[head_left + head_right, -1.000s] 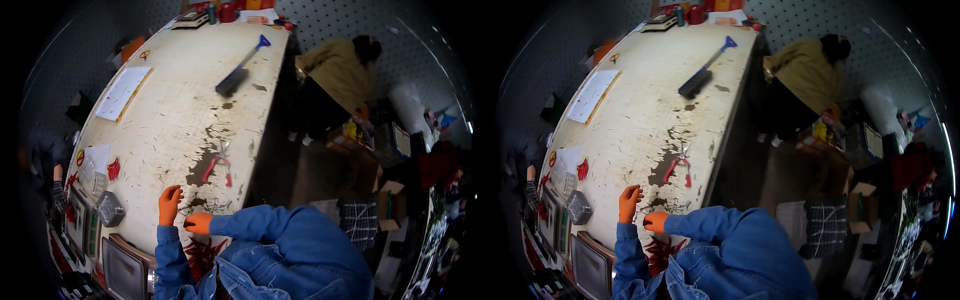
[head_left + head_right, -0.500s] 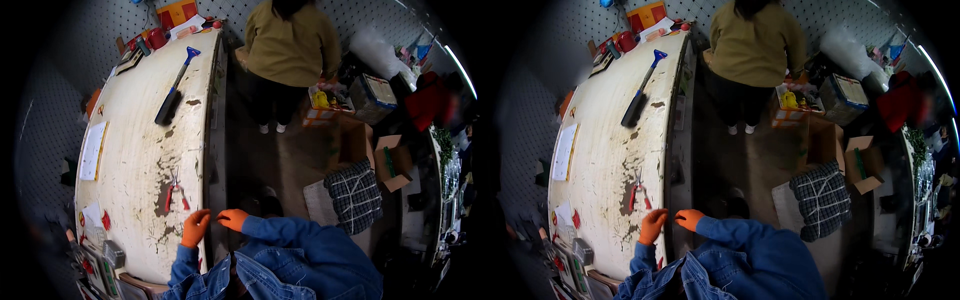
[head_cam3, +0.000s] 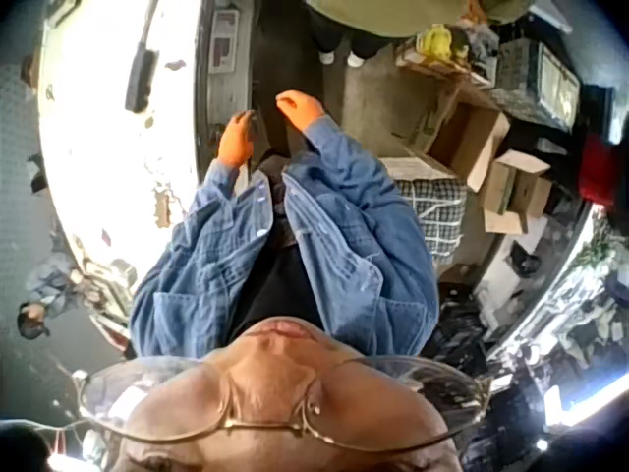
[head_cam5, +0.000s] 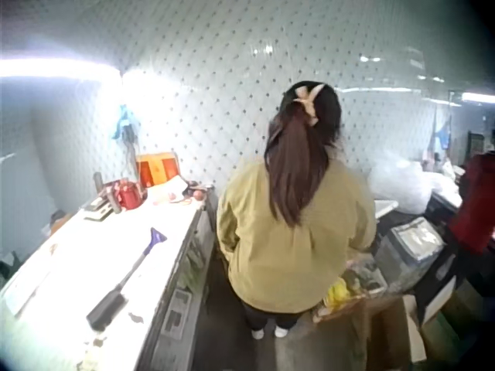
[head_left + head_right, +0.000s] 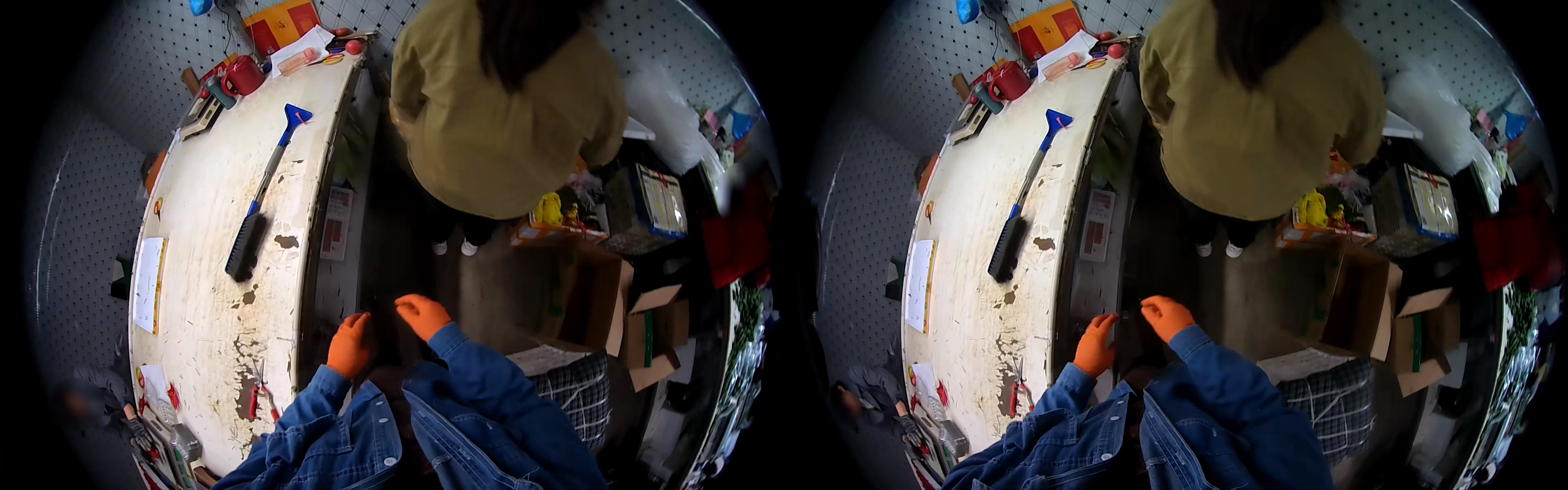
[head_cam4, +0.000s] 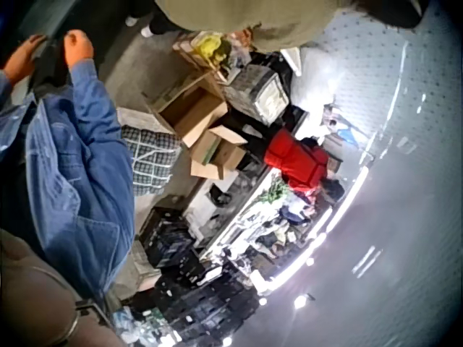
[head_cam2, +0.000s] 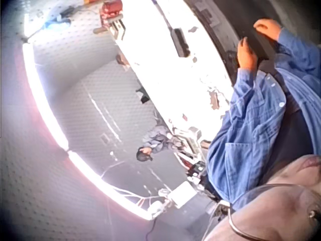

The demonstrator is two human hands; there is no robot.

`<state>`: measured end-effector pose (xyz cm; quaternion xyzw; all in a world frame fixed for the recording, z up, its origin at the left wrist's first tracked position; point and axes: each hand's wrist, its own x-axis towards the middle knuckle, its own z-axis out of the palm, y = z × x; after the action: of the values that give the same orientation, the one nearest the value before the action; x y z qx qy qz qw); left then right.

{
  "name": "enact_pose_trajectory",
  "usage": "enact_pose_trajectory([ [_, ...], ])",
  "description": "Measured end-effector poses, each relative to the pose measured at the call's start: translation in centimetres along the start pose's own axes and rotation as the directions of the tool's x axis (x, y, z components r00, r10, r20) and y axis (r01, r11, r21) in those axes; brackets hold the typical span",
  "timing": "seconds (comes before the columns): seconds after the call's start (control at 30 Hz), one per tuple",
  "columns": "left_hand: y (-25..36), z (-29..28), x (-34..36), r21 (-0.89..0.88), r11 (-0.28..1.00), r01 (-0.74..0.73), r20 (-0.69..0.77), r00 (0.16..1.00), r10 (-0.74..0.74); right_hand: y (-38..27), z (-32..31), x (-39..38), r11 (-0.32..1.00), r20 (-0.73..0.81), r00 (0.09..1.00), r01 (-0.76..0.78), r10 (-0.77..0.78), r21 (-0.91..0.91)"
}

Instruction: The person sorts red chili peppers on a white countertop, placing them into a digital scale tray and a plastic container. They then gather the peppers into a blue plastic bag and hand it to a customer. The person also picks up a pepper from the floor and cleans the counter with a brush.

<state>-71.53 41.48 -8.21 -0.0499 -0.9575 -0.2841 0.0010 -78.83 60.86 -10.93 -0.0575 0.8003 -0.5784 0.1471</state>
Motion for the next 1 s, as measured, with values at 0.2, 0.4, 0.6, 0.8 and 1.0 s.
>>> enact_pose_trajectory([
  [0.2,-3.9,3.4,12.2,0.023,0.995,0.1,0.426,0.899,-0.1,0.2,-3.2,13.0,0.997,-0.043,0.999,0.007,-0.004,0.082],
  [0.4,-10.6,11.0,30.9,-0.054,0.97,0.239,0.541,0.823,-0.172,2.7,-3.2,26.8,0.994,0.003,0.994,-0.112,0.112,0.012],
  [0.6,-24.5,29.4,44.6,-0.256,0.956,0.142,0.448,0.894,-0.013,11.0,0.4,42.3,0.994,-0.13,0.987,-0.101,0.094,-0.051],
  [0.8,-36.4,51.1,46.6,-0.317,0.767,0.558,0.122,0.826,-0.55,16.9,3.7,45.7,0.964,-0.128,0.989,-0.107,0.077,-0.242],
  [1.0,-35.0,46.7,51.0,-0.181,0.723,0.667,0.385,0.724,-0.572,18.4,-0.2,44.9,0.97,-0.303,0.943,0.063,-0.135,-0.236],
])
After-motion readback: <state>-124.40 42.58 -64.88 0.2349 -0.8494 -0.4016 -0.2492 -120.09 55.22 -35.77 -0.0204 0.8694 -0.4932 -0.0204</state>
